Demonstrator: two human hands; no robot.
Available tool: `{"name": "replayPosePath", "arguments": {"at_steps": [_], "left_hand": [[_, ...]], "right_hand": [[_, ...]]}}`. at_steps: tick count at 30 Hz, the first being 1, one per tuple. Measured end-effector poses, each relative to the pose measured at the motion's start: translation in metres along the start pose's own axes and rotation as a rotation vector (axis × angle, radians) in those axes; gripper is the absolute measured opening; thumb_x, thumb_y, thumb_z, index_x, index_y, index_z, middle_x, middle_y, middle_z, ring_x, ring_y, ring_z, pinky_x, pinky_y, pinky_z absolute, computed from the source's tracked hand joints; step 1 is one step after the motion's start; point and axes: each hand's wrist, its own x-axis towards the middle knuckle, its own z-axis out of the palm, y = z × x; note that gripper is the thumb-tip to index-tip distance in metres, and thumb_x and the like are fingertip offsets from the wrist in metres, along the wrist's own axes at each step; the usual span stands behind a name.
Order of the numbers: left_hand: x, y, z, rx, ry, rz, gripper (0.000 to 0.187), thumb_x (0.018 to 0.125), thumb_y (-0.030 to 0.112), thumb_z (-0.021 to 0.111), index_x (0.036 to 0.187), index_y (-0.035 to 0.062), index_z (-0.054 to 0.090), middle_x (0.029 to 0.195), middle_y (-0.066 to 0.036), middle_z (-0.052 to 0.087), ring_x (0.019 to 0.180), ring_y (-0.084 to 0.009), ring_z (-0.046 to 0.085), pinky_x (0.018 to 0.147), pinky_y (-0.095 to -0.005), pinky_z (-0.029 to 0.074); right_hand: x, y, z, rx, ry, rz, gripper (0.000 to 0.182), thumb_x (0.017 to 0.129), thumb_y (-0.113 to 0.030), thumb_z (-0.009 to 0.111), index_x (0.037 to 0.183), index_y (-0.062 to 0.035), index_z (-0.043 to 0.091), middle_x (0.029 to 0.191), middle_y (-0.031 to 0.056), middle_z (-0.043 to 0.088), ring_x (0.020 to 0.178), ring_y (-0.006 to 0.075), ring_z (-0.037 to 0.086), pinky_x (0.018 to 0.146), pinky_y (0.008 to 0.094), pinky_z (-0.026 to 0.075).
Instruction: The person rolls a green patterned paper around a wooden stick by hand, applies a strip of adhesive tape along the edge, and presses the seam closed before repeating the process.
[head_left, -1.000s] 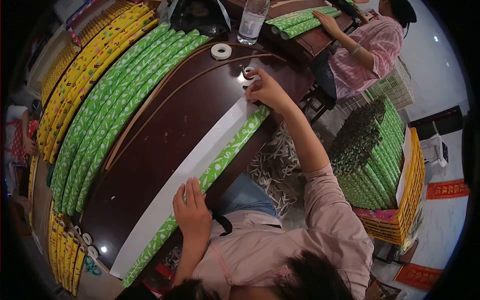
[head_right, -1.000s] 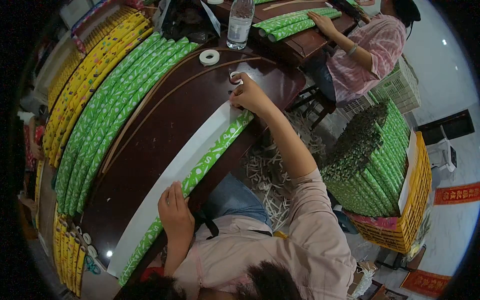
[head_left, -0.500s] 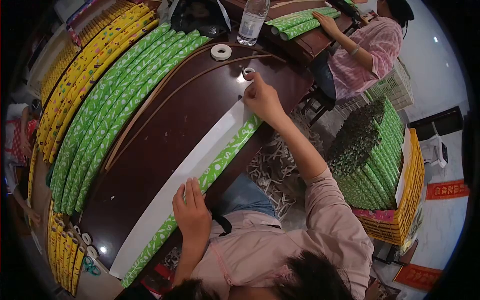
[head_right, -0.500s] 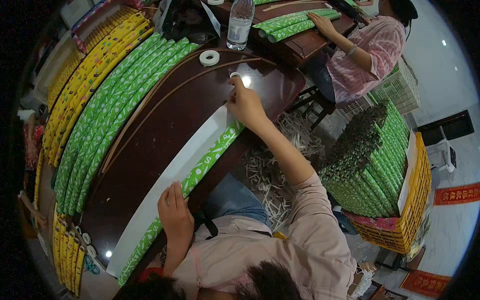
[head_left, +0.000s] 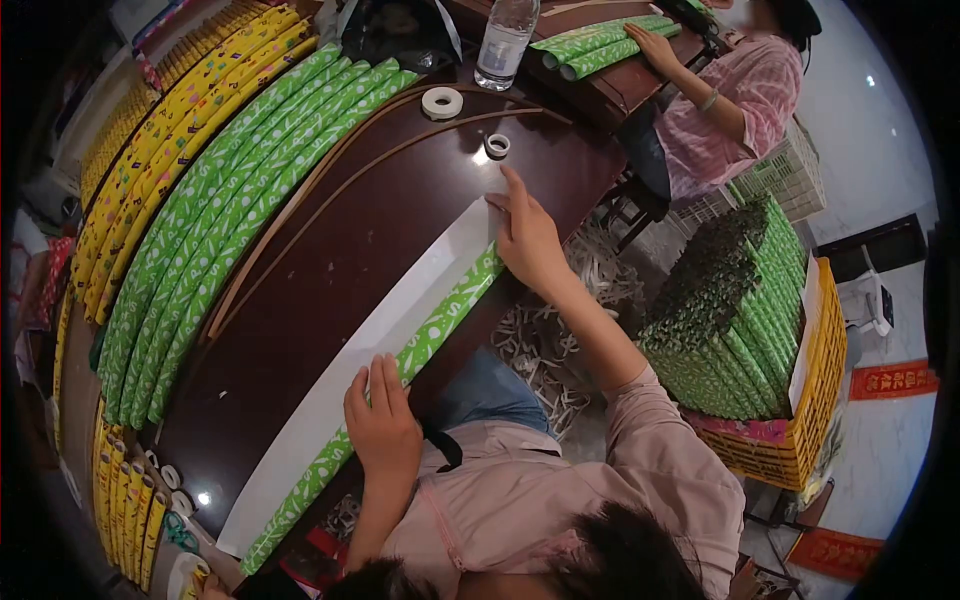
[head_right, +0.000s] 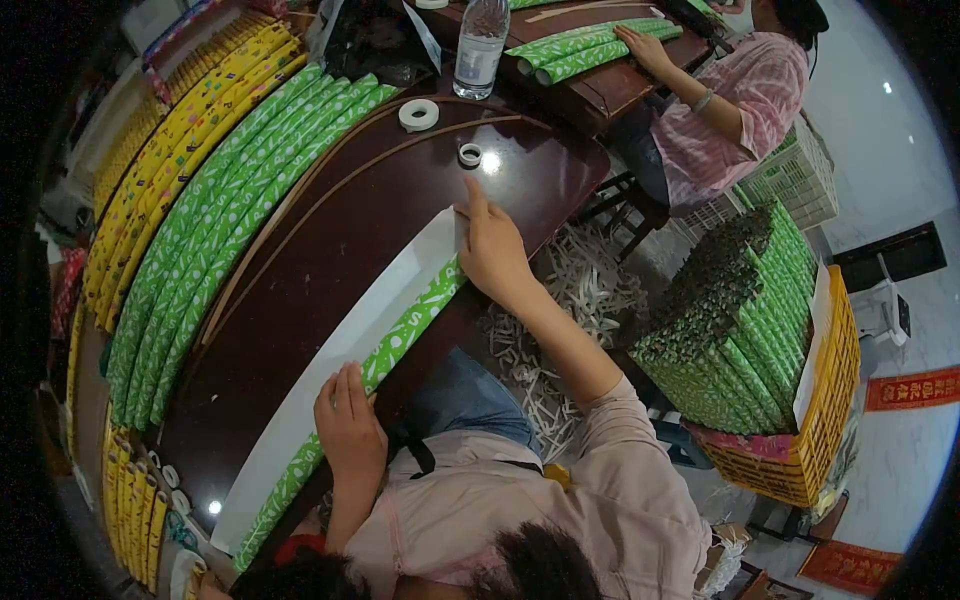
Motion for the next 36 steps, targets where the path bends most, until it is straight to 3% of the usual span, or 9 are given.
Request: {"name": "replayPosePath", "arguments": {"at_steps": [2,4,7,14,17,19,26,31,36], "left_hand": [[0.000,0.000,0.000,0.004,0.005,0.005,0.047,0.086,0.005,0.062,0.132,-0.0028,0.052,0.131,-0.016,0.055,0.118,-0.0354,0.052,0.099,-0.0461,0.044],[0.000,0.001,0.000,-0.002,0.002,-0.002,0.047,0.086,0.006,0.062,0.132,-0.0025,0.052,0.130,-0.016,0.056,0.117,-0.0354,0.053,0.099,-0.0460,0.044],[0.000,0.001,0.000,0.013,-0.004,-0.007,0.047,0.086,0.005,0.062,0.132,-0.0025,0.052,0.131,-0.015,0.056,0.118,-0.0353,0.052,0.099,-0.0459,0.044],[0.000,0.001,0.000,0.012,-0.001,-0.005,0.048,0.086,0.005,0.062,0.132,-0.0027,0.052,0.131,-0.016,0.055,0.118,-0.0352,0.052,0.100,-0.0460,0.044],[0.000,0.001,0.000,0.005,0.004,-0.006,0.048,0.086,0.004,0.062,0.132,-0.0031,0.052,0.131,-0.016,0.055,0.118,-0.0355,0.052,0.100,-0.0465,0.044],[0.000,0.001,0.000,0.002,-0.001,-0.007,0.049,0.085,0.004,0.062,0.132,-0.0036,0.052,0.131,-0.016,0.055,0.117,-0.0358,0.052,0.100,-0.0468,0.043],[0.001,0.001,-0.001,-0.004,-0.006,-0.009,0.049,0.085,0.003,0.062,0.132,-0.0035,0.052,0.131,-0.016,0.055,0.118,-0.0361,0.052,0.100,-0.0470,0.044],[0.000,0.001,0.001,-0.001,0.009,-0.010,0.049,0.086,0.004,0.062,0.133,-0.0030,0.052,0.132,-0.016,0.055,0.117,-0.0360,0.052,0.100,-0.0470,0.044],[0.000,0.001,0.001,0.002,0.006,-0.006,0.049,0.085,0.004,0.062,0.133,-0.0032,0.052,0.132,-0.016,0.055,0.117,-0.0358,0.052,0.099,-0.0466,0.044]], "right_hand": [[-0.001,0.000,0.000,0.081,0.014,0.085,0.061,0.088,0.003,0.050,0.145,-0.0046,0.028,0.110,0.0178,0.069,0.100,0.0369,0.065,0.088,0.0390,0.051],[0.002,0.002,0.000,0.277,0.004,0.323,0.060,0.091,0.003,0.045,0.147,-0.0054,0.025,0.115,0.0179,0.069,0.105,0.0327,0.065,0.093,0.0351,0.048],[0.004,0.005,0.001,0.369,0.001,0.377,0.059,0.092,0.003,0.042,0.147,-0.0063,0.023,0.118,0.0188,0.068,0.107,0.0282,0.065,0.096,0.0339,0.046],[0.002,0.010,0.003,0.377,0.066,0.352,0.057,0.092,0.003,0.042,0.145,-0.0069,0.025,0.121,0.0191,0.066,0.106,0.0270,0.065,0.095,0.0340,0.047],[-0.001,0.000,-0.003,0.335,0.070,0.295,0.053,0.092,0.003,0.044,0.142,-0.0068,0.028,0.118,0.0185,0.067,0.103,0.0302,0.067,0.092,0.0366,0.050],[-0.001,-0.009,-0.007,0.215,0.030,0.267,0.050,0.091,0.003,0.046,0.138,-0.0024,0.030,0.113,0.0232,0.067,0.098,0.0403,0.066,0.087,0.0442,0.051],[0.004,-0.008,0.003,0.079,0.025,0.193,0.048,0.091,-0.002,0.049,0.136,0.0001,0.033,0.108,0.0225,0.068,0.097,0.0404,0.065,0.084,0.0465,0.051],[0.014,-0.005,0.008,-0.027,0.047,0.096,0.049,0.089,-0.003,0.050,0.135,0.0018,0.034,0.101,0.0170,0.068,0.095,0.0388,0.061,0.084,0.0472,0.049],[0.025,0.001,0.006,-0.064,-0.018,0.105,0.050,0.087,-0.002,0.050,0.135,0.0005,0.035,0.104,0.0167,0.067,0.094,0.0382,0.060,0.082,0.0487,0.049]]}}
